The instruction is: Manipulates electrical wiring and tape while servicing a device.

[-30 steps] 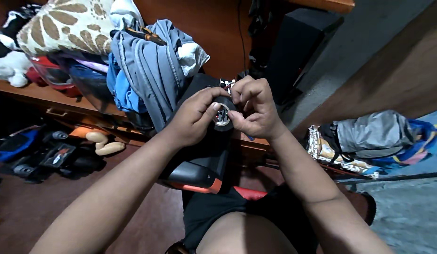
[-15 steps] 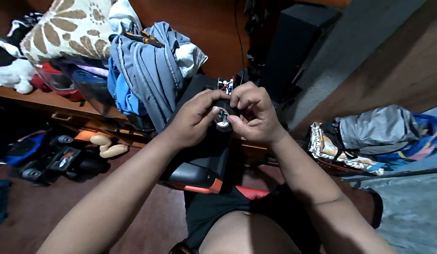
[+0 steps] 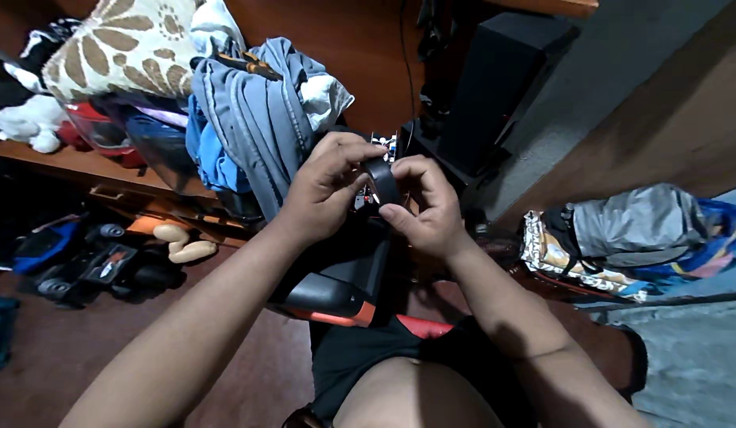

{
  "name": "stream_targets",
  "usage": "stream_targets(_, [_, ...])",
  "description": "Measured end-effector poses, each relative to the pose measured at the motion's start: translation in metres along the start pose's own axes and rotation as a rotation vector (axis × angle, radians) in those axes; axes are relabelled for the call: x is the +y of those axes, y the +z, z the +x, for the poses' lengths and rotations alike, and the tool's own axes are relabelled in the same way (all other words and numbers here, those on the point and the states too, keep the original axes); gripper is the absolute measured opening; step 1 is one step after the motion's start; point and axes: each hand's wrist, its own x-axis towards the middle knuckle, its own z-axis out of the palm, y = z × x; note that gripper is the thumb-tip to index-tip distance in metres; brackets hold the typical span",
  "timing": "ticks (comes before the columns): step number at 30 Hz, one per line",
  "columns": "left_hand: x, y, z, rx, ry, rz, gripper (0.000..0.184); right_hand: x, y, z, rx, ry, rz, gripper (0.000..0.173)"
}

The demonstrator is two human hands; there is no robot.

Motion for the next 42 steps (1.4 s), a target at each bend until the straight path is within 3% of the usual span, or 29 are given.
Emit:
stream_targets(4, [-0.002, -0.001, 0.0, 0.077, -0.004, -0.018, 0.032, -0.007, 0.003, 0.002, 0.043, -0.076, -0.281, 0.029])
stream_targets(9, [0.002, -0.002, -0.001, 0.166, 0.019, 0.158, 0.017, 0.004, 0.004, 0.007, 0.138, -0.267, -0.556, 0.026])
stream_targets(17, [0.004, 0.001, -0.002, 0.195, 0.012, 0.189, 0.013, 0.028, 0.001, 0.013, 0.17, -0.47, -0.595, 0.022])
stream_targets(24, [0.005, 0.002, -0.002, 0.156, -0.036, 0.264, 0.013, 0.031, -0.009, 0.019, 0.074, -0.55, -0.623, 0.017])
stream_targets(30, [0.01, 0.005, 0.0, 0.079, -0.178, 0.388, 0.016, 0.032, -0.014, 0.02, 0.004, -0.569, -0.62, 0.014])
stream_targets(36, [0.012, 0.007, 0.003, 0.059, -0.178, 0.447, 0.016, 0.024, -0.004, 0.019, 0.052, -0.498, -0.765, 0.017])
stream_targets(42, [0.009, 0.004, -0.001, 0.161, -0.122, 0.242, 0.021, 0.026, 0.001, 0.023, 0.083, -0.458, -0.724, 0.02])
